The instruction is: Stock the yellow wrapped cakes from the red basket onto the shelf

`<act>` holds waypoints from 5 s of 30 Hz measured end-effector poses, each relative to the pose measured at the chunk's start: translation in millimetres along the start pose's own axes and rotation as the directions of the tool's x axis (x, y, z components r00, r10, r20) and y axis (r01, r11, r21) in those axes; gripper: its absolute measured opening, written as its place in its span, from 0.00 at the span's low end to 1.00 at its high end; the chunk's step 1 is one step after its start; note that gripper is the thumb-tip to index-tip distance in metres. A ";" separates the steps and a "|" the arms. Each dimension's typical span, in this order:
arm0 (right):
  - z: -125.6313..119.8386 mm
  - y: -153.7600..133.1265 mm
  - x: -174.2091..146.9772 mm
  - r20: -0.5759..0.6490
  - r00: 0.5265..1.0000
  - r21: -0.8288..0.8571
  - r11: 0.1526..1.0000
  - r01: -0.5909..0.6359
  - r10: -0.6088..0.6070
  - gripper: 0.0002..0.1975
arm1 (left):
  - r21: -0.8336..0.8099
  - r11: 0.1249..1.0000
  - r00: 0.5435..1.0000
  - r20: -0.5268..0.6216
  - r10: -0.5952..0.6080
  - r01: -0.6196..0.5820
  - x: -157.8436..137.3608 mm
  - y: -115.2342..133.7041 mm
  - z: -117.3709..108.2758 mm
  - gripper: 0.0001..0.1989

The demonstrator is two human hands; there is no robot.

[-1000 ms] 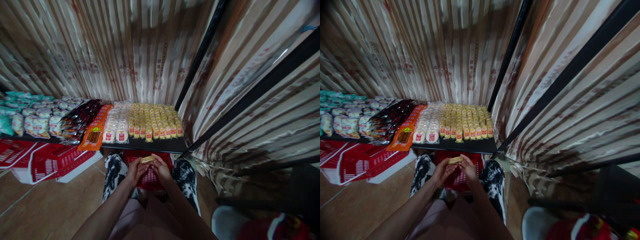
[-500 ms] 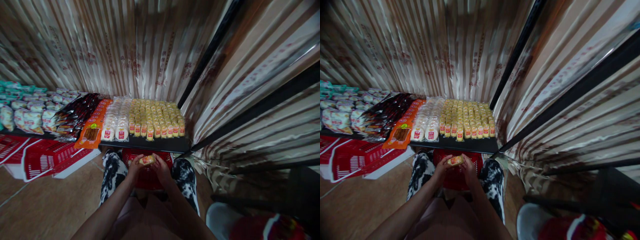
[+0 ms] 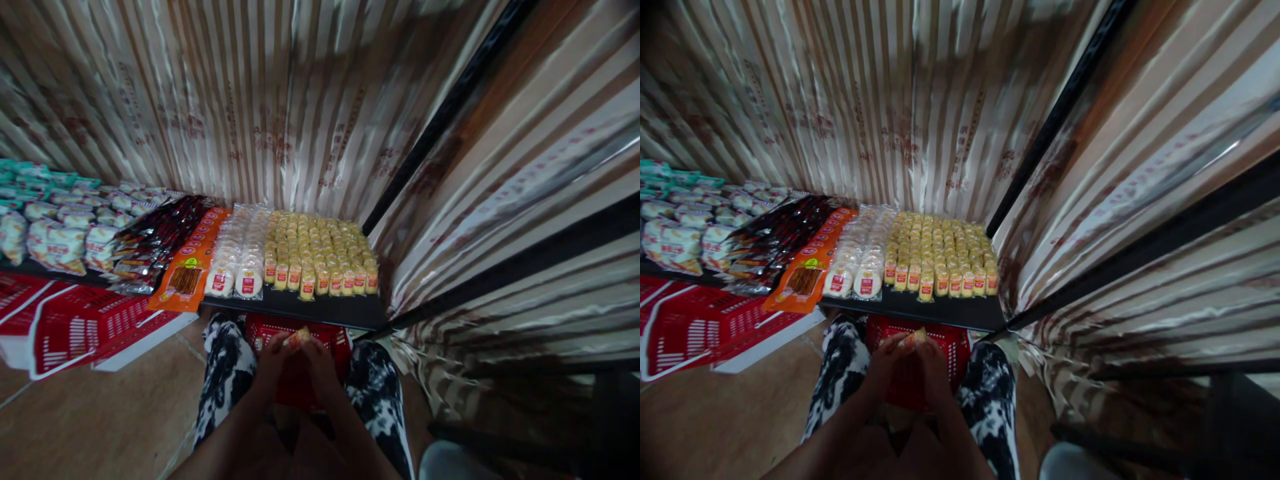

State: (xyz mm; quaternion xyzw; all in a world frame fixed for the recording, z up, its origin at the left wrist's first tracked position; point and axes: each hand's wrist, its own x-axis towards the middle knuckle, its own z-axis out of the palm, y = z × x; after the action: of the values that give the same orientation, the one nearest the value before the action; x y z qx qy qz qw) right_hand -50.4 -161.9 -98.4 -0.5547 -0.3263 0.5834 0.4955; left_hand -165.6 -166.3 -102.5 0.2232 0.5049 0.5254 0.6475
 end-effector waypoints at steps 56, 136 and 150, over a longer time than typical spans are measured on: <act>60.3 -43.0 54.0 0.097 0.844 -0.508 0.703 0.498 -0.528 0.25 | 0.346 0.893 0.890 -0.248 0.382 -0.287 54.8 82.0 35.3 0.11; 5.0 -35.1 69.8 0.116 0.553 -0.760 0.285 0.584 -0.825 0.15 | 0.485 0.751 0.877 0.073 0.475 -0.447 67.1 57.9 42.5 0.10; -35.8 76.8 8.3 0.322 0.944 -0.821 0.477 0.315 -0.068 0.16 | 0.838 0.545 0.998 0.014 0.053 -0.041 15.1 -46.9 -25.7 0.08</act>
State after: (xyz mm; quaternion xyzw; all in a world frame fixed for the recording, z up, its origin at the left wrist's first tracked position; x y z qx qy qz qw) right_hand -31.4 -182.9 -178.7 -0.6102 -0.6922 0.3459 0.1700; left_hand -168.0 -175.2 -157.3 0.5147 0.6922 0.2399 0.4454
